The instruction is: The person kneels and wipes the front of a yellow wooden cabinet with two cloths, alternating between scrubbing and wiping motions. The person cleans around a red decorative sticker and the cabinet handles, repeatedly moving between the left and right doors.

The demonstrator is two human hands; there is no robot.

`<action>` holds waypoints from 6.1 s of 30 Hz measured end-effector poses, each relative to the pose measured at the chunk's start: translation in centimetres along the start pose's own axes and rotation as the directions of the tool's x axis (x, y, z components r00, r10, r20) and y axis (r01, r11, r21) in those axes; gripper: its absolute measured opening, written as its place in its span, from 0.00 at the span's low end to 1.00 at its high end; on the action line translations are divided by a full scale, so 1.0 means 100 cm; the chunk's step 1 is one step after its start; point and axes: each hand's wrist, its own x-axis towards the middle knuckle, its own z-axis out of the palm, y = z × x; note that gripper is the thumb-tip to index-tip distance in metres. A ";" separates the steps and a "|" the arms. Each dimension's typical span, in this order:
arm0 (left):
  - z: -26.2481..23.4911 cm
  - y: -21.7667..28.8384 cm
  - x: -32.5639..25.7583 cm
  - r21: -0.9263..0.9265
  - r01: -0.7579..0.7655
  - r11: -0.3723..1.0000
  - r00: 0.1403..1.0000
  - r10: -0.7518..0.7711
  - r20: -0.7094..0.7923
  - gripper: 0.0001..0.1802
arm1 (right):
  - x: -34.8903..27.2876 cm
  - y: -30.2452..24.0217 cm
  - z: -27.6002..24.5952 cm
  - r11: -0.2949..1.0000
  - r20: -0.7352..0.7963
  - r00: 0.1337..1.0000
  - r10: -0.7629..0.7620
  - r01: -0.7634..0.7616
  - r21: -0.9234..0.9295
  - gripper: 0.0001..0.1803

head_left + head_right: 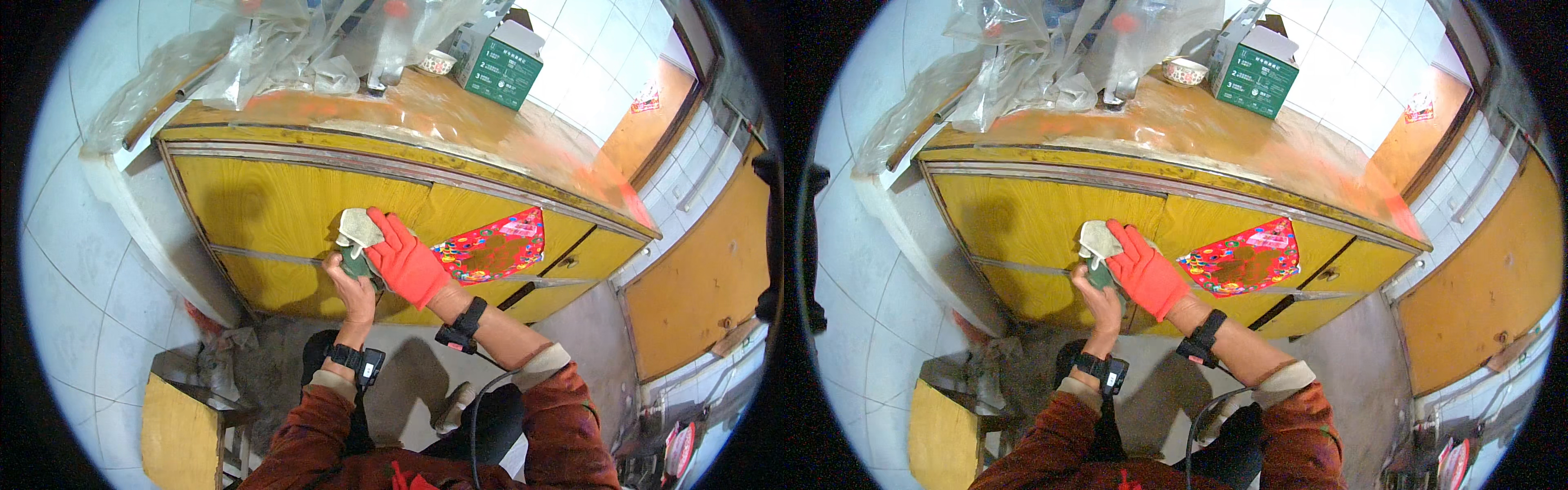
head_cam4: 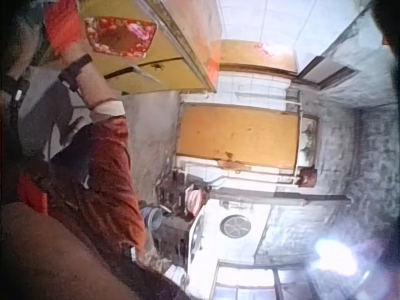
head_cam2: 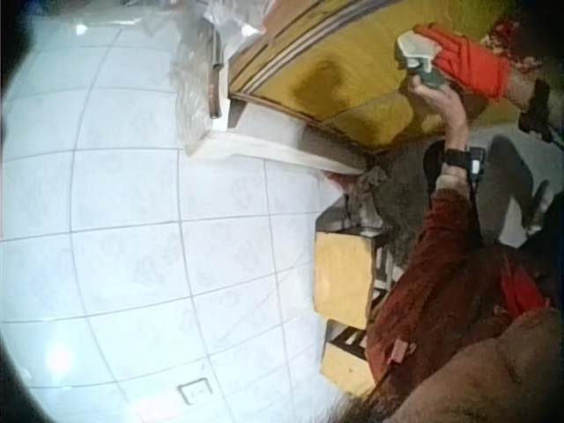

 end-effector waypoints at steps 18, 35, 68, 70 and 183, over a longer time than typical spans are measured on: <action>-0.010 -0.001 0.003 0.050 -0.046 0.998 0.997 0.043 0.066 0.31 | -0.026 0.015 -0.020 0.994 0.072 0.991 0.111 -0.111 -0.010 0.17; -0.004 -0.007 0.001 0.062 -0.024 0.998 0.998 0.020 0.062 0.31 | -0.031 0.014 -0.027 0.985 -0.017 0.990 0.141 -0.142 -0.101 0.12; -0.028 0.009 0.006 -0.272 0.316 0.909 0.948 -0.290 0.130 0.23 | -0.051 -0.001 -0.075 0.847 -0.382 0.816 0.433 -0.513 -0.137 0.24; -0.030 0.012 0.009 -0.380 0.359 0.852 0.932 -0.352 0.091 0.22 | -0.042 0.010 -0.085 0.868 -0.400 0.842 0.362 -0.461 -0.185 0.23; 0.041 0.207 -0.139 0.281 0.747 0.603 -0.113 -0.301 0.947 0.18 | -0.374 -0.187 -0.087 -0.448 0.537 0.074 0.840 0.653 0.611 0.24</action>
